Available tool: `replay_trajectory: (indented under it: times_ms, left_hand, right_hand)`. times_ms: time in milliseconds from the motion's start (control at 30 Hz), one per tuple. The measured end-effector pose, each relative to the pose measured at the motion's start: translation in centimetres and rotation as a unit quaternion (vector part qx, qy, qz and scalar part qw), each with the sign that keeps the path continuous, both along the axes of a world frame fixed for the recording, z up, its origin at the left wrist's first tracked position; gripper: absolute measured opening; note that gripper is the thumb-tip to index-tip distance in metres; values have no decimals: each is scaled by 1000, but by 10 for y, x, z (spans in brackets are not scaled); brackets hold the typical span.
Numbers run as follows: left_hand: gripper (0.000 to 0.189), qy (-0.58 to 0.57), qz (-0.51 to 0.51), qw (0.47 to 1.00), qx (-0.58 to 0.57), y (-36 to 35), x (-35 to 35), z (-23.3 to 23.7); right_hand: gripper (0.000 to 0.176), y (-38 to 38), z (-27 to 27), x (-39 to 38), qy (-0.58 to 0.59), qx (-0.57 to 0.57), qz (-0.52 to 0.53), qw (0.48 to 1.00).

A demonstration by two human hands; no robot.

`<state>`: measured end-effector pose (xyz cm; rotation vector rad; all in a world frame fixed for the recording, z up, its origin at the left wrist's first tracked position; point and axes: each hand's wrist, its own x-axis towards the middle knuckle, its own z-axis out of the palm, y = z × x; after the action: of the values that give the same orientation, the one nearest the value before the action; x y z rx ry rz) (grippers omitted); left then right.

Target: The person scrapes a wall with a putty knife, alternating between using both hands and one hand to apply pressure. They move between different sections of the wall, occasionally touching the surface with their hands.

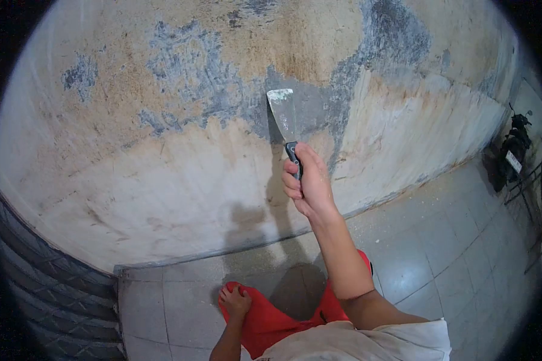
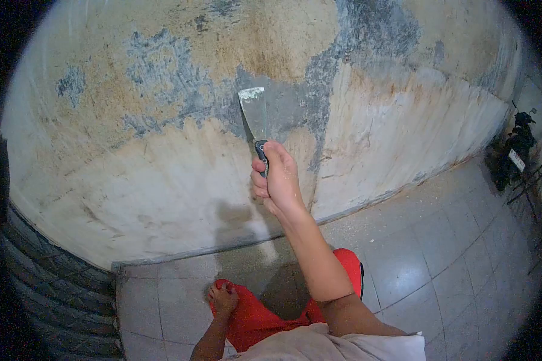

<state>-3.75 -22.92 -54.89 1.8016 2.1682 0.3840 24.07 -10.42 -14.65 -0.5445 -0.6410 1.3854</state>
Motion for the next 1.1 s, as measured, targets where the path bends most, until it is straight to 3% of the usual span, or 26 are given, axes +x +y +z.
replay_trajectory:
  times_ms: [167,333,633,833,900,1000,1033,1067,1100]
  left_hand:
    - [44,5,2,1000,-23,3,3,6]
    - [44,14,8,1000,-4,-1,-2,-1]
    - [45,18,-9,999,-30,1,2,6]
    - [40,52,14,998,-29,24,13,19]
    - [37,-129,-31,985,-107,71,10,5]
    - [39,-252,-119,960,-15,110,71,157]
    - [36,-380,-160,911,14,121,86,202]
    - [35,-427,-271,853,128,152,91,198]
    - [41,-574,-187,797,15,154,113,266]
  right_hand:
    - [10,10,21,8,44,58,11,997]
    - [9,-5,7,-2,71,-7,-3,997]
    - [7,-3,22,17,71,16,50,996]
    - [8,-9,29,6,13,10,-5,1000]
    - [8,-9,28,3,26,15,2,1000]
    - [8,-13,27,2,47,12,11,999]
    - [8,-13,28,1,55,10,17,998]
    - [8,-12,30,0,56,11,20,998]
    - [8,-10,33,0,62,22,17,998]
